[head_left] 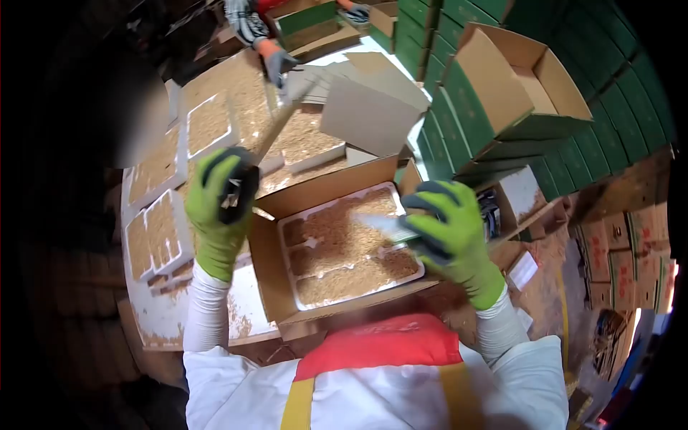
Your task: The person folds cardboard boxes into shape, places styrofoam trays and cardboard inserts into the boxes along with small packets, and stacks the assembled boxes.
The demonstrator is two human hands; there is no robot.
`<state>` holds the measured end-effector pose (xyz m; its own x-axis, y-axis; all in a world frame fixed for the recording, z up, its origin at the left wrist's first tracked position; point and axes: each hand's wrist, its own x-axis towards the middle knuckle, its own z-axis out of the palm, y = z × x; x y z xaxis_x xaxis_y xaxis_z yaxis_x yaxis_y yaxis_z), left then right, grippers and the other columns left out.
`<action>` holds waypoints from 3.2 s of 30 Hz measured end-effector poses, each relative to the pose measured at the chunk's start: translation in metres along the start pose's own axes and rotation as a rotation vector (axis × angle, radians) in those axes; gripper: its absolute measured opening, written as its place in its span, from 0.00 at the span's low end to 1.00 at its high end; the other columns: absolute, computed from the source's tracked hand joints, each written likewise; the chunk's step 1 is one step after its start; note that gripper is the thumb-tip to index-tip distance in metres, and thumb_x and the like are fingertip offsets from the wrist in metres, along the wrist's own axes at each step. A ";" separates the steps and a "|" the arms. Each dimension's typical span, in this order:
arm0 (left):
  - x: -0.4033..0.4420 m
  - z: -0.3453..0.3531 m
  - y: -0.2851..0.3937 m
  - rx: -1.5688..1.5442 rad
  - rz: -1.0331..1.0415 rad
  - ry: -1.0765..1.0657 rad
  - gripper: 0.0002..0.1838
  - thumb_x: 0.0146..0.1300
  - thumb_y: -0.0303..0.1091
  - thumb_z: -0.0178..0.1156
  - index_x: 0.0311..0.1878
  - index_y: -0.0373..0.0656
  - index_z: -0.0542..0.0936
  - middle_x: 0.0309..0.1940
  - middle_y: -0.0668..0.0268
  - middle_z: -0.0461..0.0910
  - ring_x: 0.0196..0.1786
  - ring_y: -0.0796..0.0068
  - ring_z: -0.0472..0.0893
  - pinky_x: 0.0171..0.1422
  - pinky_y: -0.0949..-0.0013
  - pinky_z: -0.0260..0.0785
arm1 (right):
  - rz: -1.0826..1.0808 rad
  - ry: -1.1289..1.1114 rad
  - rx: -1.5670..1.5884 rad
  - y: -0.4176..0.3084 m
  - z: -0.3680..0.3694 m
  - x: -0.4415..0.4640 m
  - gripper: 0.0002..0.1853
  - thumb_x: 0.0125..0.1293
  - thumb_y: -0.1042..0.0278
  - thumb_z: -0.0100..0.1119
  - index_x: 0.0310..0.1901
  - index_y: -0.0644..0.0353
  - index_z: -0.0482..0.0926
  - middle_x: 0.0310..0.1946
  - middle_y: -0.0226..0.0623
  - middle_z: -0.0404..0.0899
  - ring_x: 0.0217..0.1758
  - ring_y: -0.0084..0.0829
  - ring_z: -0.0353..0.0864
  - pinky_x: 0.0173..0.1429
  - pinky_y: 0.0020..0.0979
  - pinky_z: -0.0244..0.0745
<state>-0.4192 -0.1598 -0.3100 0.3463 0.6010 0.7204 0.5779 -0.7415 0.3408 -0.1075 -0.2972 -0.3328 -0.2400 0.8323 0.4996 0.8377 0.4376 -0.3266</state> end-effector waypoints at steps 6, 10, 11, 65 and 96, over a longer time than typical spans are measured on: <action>-0.051 -0.009 0.099 0.236 0.704 -0.722 0.13 0.54 0.34 0.57 0.42 0.44 0.80 0.37 0.68 0.75 0.30 0.74 0.74 0.28 0.73 0.72 | 0.303 0.105 0.289 0.008 -0.008 -0.004 0.18 0.53 0.72 0.71 0.48 0.58 0.81 0.51 0.37 0.79 0.54 0.36 0.77 0.60 0.34 0.70; -0.074 0.020 0.101 -0.095 0.512 -0.905 0.15 0.54 0.35 0.60 0.44 0.42 0.80 0.41 0.61 0.78 0.39 0.66 0.79 0.34 0.68 0.76 | 0.522 0.334 0.585 0.030 0.001 -0.021 0.11 0.63 0.81 0.62 0.48 0.67 0.80 0.44 0.34 0.79 0.47 0.23 0.77 0.52 0.25 0.72; -0.082 0.028 0.091 -0.206 0.459 -0.890 0.15 0.55 0.35 0.61 0.45 0.42 0.80 0.43 0.59 0.78 0.41 0.64 0.80 0.37 0.67 0.77 | 0.517 0.321 0.573 0.032 0.002 -0.021 0.11 0.63 0.80 0.62 0.48 0.67 0.80 0.44 0.33 0.80 0.47 0.23 0.77 0.52 0.25 0.72; 0.111 0.244 0.139 -1.323 -1.050 -0.361 0.50 0.64 0.69 0.55 0.77 0.43 0.53 0.72 0.49 0.60 0.66 0.50 0.70 0.62 0.50 0.72 | 0.650 0.962 0.109 0.349 -0.067 -0.088 0.22 0.79 0.65 0.42 0.67 0.71 0.66 0.69 0.51 0.66 0.71 0.43 0.67 0.75 0.34 0.58; -0.008 -0.027 0.056 0.336 0.021 -0.437 0.50 0.45 0.52 0.74 0.71 0.42 0.66 0.68 0.54 0.68 0.71 0.48 0.65 0.74 0.47 0.55 | -0.187 -0.370 -0.068 0.039 0.022 0.142 0.27 0.68 0.39 0.53 0.53 0.54 0.80 0.46 0.45 0.83 0.49 0.48 0.82 0.50 0.45 0.74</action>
<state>-0.4098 -0.2146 -0.2800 0.5936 0.7079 0.3828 0.7469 -0.6617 0.0655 -0.1201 -0.1549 -0.2925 -0.5407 0.8120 0.2198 0.7905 0.5798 -0.1975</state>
